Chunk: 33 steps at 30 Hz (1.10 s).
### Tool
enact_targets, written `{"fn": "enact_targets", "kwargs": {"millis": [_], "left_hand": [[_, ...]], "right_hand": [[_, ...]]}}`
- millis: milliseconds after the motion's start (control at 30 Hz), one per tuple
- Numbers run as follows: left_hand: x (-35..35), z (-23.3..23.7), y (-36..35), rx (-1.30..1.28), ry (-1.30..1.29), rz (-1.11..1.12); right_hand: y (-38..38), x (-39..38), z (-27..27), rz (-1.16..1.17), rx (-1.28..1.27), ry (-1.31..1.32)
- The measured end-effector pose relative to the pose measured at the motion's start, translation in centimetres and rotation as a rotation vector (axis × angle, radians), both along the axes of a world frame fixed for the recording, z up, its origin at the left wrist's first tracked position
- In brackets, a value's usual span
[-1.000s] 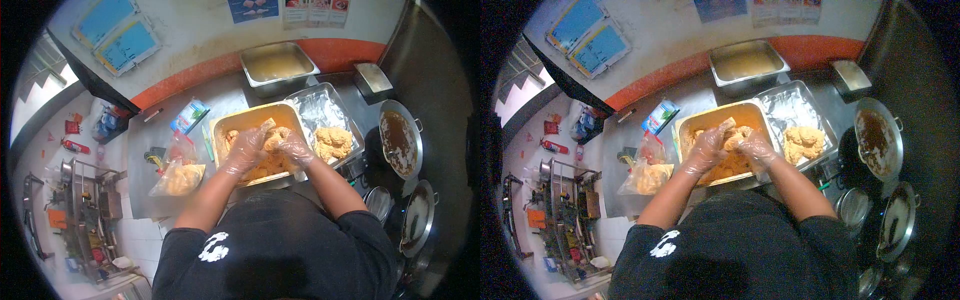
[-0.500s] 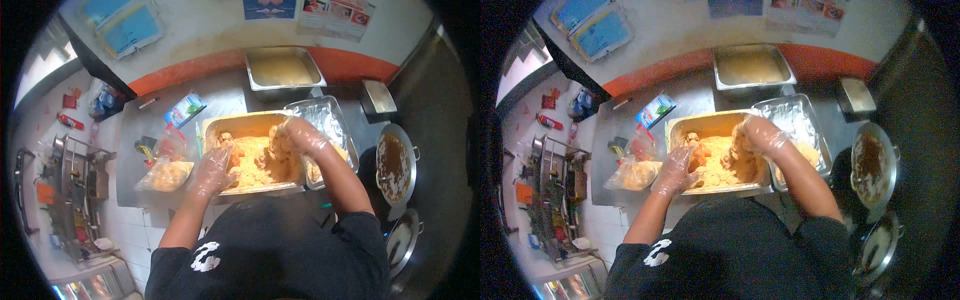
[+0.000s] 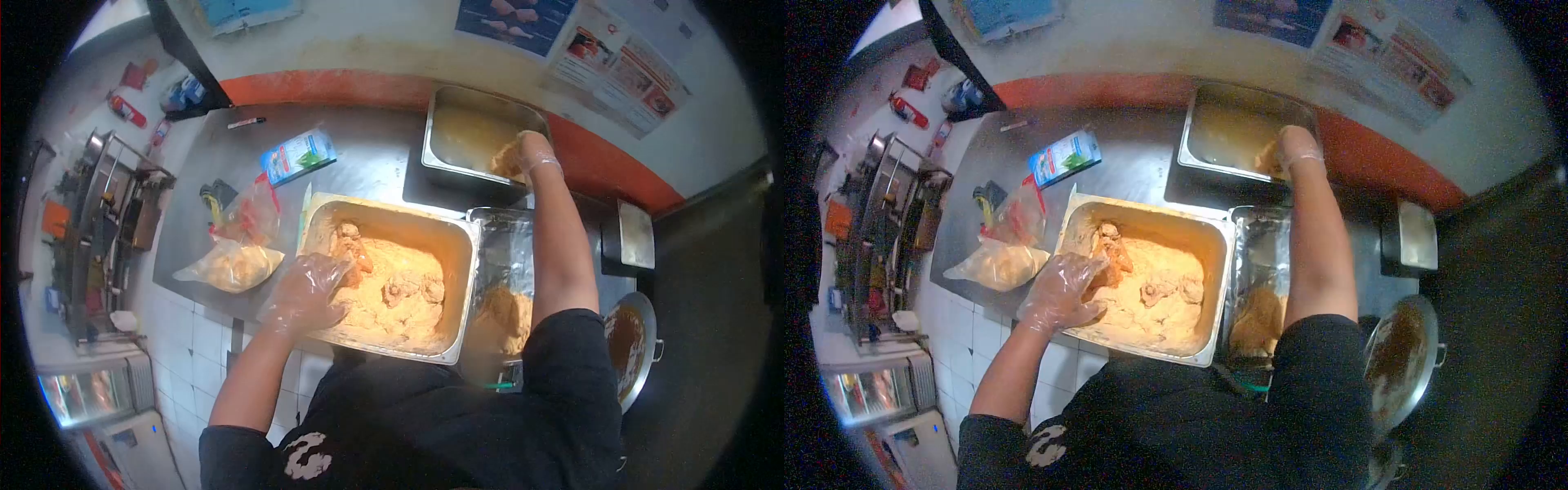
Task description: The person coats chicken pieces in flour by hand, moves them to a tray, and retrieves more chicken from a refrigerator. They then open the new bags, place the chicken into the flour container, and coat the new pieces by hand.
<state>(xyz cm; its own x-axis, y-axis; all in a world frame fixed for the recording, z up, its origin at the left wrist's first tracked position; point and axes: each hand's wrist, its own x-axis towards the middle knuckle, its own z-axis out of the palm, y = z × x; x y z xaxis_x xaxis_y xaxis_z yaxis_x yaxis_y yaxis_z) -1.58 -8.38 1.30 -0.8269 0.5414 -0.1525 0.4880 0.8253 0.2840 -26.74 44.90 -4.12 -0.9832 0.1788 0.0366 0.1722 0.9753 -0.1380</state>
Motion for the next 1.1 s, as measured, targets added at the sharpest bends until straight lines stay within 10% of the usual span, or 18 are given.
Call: {"fn": "enact_targets", "kwargs": {"millis": [167, 400, 700, 733, 900, 1100], "left_hand": [[0.1, -1.0, -0.2, 0.040, 0.049, 0.005], [0.1, -1.4, -0.1, 0.091, 0.117, -0.010], [0.4, -1.6, -0.6, 0.087, 0.102, -0.042], [0.5, -1.8, -0.8, 0.101, 0.110, -0.054], [0.3, 0.3, 0.6, -0.228, -0.102, -0.117], [-0.3, -0.8, 2.4, -0.339, -0.417, -0.037]], "right_hand": [[2.3, -2.4, -5.7, 0.028, 0.164, -0.123], [-0.9, 2.5, 5.6, -0.023, -0.105, 0.005], [0.0, 0.9, 1.5, 0.033, -0.111, 0.156], [0.2, 1.5, 1.8, 0.036, -0.521, 0.170], [-9.4, 12.1, 13.0, 0.106, -0.313, 0.356], [-19.9, 18.9, 10.8, 0.204, -0.627, 0.111]]}}
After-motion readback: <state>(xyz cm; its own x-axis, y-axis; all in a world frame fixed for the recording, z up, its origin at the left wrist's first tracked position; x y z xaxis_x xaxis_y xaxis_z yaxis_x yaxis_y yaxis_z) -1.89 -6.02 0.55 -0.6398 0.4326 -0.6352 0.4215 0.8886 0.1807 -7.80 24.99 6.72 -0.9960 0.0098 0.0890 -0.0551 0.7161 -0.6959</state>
